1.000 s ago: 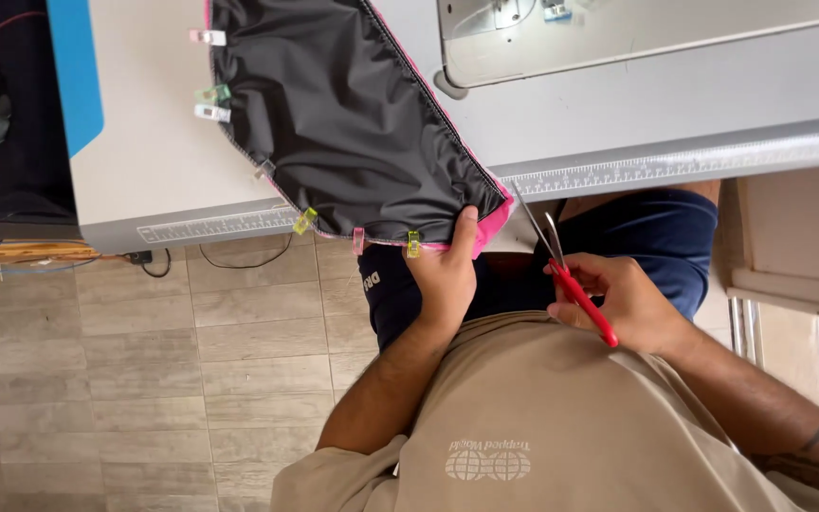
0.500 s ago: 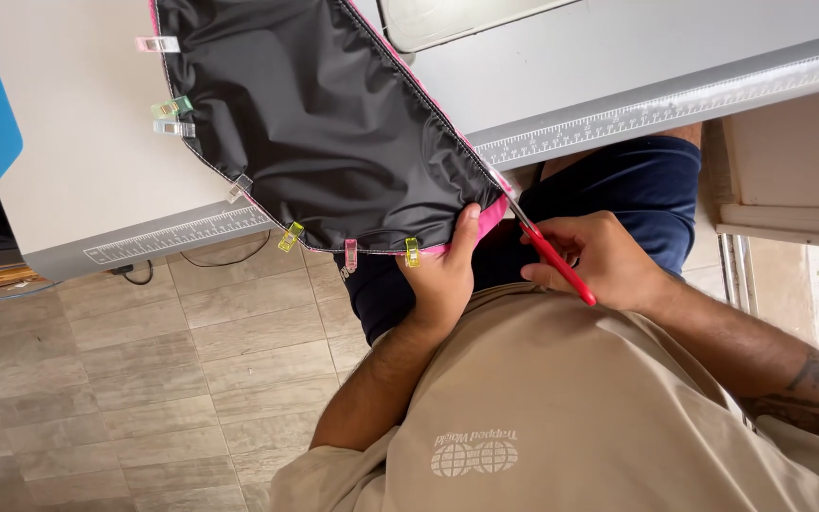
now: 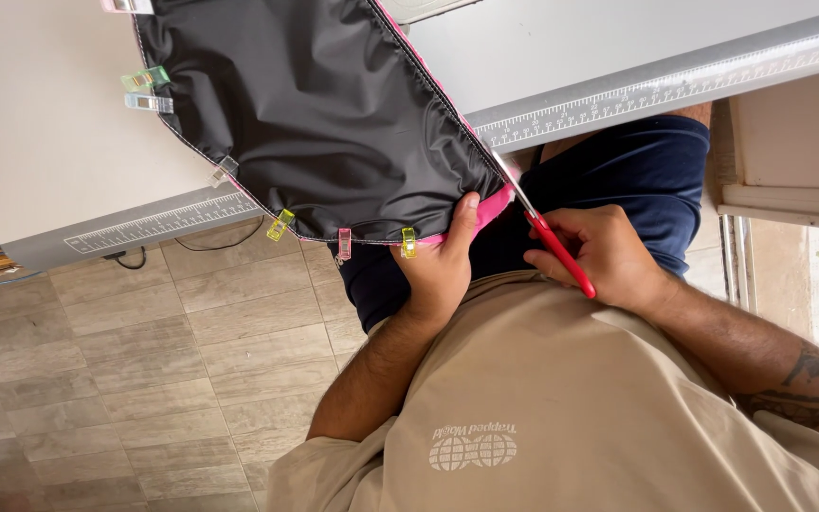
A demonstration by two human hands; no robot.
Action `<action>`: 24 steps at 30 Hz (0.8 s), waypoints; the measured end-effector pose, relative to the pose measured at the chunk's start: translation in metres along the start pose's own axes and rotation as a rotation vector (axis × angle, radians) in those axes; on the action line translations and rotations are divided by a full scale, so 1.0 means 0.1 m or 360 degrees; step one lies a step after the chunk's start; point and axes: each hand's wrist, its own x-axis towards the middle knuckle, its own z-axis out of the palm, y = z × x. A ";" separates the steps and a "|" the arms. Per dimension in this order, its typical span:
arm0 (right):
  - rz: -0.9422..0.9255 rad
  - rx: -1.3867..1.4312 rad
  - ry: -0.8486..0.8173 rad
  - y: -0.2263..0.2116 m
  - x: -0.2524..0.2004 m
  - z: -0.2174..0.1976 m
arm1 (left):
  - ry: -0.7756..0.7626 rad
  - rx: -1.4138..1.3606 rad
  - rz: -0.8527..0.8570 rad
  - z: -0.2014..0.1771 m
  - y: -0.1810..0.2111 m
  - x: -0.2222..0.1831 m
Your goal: Trimming excess material from a pinned fabric assembly and sewing the edges together using an industrial sewing machine.
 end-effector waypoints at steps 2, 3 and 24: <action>0.0015 -0.0009 0.0022 0.12 -0.03 0.01 | 0.0008 -0.0016 -0.0002 0.01 -0.02 0.01; 0.0030 -0.0020 0.0050 0.17 -0.05 0.01 | 0.0012 -0.0037 -0.0003 0.02 -0.02 0.01; -0.0089 -0.0300 0.0211 0.10 0.06 0.10 | -0.0243 -0.0176 -0.0136 0.01 0.18 -0.17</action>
